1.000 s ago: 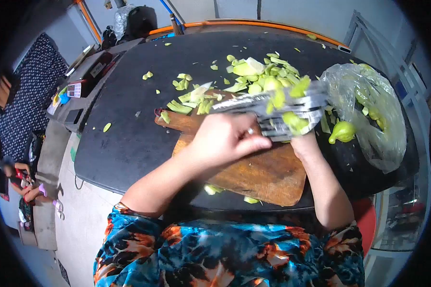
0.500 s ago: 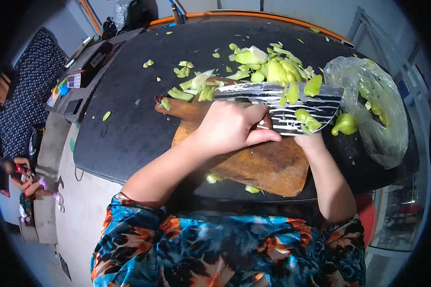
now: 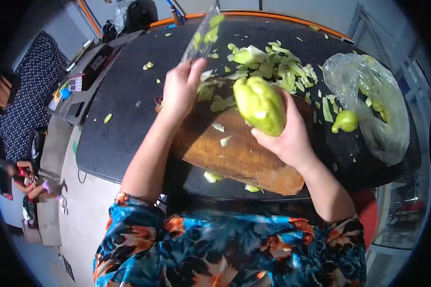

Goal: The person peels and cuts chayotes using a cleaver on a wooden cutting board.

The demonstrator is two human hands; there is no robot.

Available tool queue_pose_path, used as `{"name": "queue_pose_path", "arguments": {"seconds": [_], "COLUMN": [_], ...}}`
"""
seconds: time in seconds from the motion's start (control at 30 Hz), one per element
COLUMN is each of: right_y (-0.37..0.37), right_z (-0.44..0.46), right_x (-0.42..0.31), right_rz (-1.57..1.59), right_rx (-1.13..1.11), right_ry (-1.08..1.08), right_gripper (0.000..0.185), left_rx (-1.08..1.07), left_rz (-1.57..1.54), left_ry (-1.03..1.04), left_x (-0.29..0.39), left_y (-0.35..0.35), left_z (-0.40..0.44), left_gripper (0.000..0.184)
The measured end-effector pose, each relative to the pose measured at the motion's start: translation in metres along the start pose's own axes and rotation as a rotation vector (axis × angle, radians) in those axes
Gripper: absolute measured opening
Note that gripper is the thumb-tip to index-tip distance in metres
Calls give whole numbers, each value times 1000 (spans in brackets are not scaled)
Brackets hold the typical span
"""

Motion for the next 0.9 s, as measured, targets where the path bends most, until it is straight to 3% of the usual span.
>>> {"name": "queue_pose_path", "arguments": {"seconds": [0.03, 0.13, 0.3, 0.53, 0.63, 0.67, 0.73, 0.77, 0.83, 0.9], "right_y": [-3, -10, -22, -26, -18, -12, 3, 6, 1, -13], "right_z": [1, 3, 0, -2, -4, -6, -10, -11, -9, -3], "right_x": [5, 15, 37, 54, 34, 22, 1, -6, 1, 10], "right_rz": [57, 62, -193, -152, -64, -33, -50, -80, -20, -73], "right_rx": [39, 67, 61, 72, -9, -32, -53, -54, 31, 128], "right_ry": [-13, 63, -53, 24, 165, 195, 65, -41, -111, -132], "right_gripper": [65, 62, 56, 66, 70, 71, 74, 75, 78, 81], "left_rx": [-30, -217, -397, -340, -309, -148, -81, 28, 21, -66], "left_rz": [-105, -162, -35, 74, 172, 159, 118, 74, -34, 42], "left_ry": [-45, 114, 607, 717, 656, 572, 52, 59, -51, -1], "left_x": [2, 36, 86, 90, 83, 74, 31, 15, 2, 13], "left_y": [4, 8, 13, 23, 23, 17, -3, -15, -16, -4], "left_z": [-12, -36, -75, -82, -72, -59, -14, -5, -7, -17], "left_gripper": [39, 36, 45, 44, 40, 39, 35, 36, 38, 40]}}
Point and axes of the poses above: each hand's wrist, its own z-axis towards the middle knuckle, its own y-axis out of the palm, x = y × z, the point moved 4 cm from there along z, towards the middle knuckle, and after that the axes turned 6 degrees about z, right-handed, at the moved point
